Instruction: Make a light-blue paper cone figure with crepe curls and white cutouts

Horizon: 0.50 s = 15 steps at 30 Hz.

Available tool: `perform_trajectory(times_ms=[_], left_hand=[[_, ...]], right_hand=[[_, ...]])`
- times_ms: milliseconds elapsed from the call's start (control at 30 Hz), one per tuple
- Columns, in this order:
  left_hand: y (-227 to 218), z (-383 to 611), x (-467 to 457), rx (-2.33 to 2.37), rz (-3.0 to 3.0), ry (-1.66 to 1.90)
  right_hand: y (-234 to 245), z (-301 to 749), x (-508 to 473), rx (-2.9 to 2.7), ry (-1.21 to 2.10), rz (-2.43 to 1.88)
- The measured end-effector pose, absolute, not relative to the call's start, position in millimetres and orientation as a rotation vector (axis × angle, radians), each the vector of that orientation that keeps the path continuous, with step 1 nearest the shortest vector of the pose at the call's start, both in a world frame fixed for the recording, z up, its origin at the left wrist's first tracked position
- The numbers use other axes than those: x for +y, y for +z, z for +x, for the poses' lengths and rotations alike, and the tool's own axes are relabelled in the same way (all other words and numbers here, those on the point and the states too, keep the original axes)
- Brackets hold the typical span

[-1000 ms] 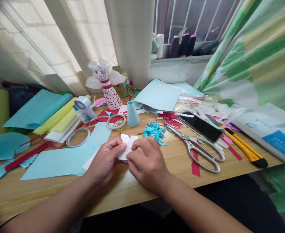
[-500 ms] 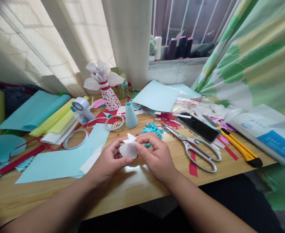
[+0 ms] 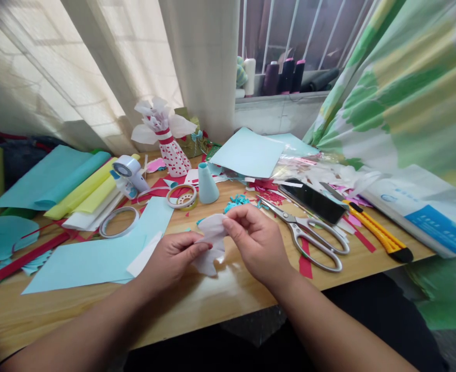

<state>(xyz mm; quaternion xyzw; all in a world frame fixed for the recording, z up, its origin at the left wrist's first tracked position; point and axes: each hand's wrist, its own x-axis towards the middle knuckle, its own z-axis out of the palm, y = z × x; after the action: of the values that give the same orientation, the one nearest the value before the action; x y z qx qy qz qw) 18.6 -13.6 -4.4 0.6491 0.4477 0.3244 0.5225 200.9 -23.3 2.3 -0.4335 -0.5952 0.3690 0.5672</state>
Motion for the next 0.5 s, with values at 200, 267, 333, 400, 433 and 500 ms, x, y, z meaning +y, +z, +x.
perform_trajectory(times_ms=[200, 267, 333, 400, 433, 500], left_hand=[[-5, 18, -14, 1.061, 1.506, 0.751], [-5, 18, -13, 1.049, 1.445, 0.783], [-4, 17, -12, 1.022, 1.435, 0.832], [-5, 14, -12, 0.998, 1.523, 0.891], [-5, 13, -13, 0.977, 1.596, 0.917], [-6, 11, -14, 0.928, 1.736, 0.975]], right_hand=[[-4, 202, -22, -1.414, 0.93, -0.934], [-10, 202, -22, -1.551, 0.927, -0.883], [-17, 199, -21, -1.658, 0.9, -0.907], [-21, 196, -20, -1.681, 0.847, -0.959], [-22, 194, -19, -1.679, 0.803, -0.966], [-18, 192, -16, -1.683, 0.704, -0.933]])
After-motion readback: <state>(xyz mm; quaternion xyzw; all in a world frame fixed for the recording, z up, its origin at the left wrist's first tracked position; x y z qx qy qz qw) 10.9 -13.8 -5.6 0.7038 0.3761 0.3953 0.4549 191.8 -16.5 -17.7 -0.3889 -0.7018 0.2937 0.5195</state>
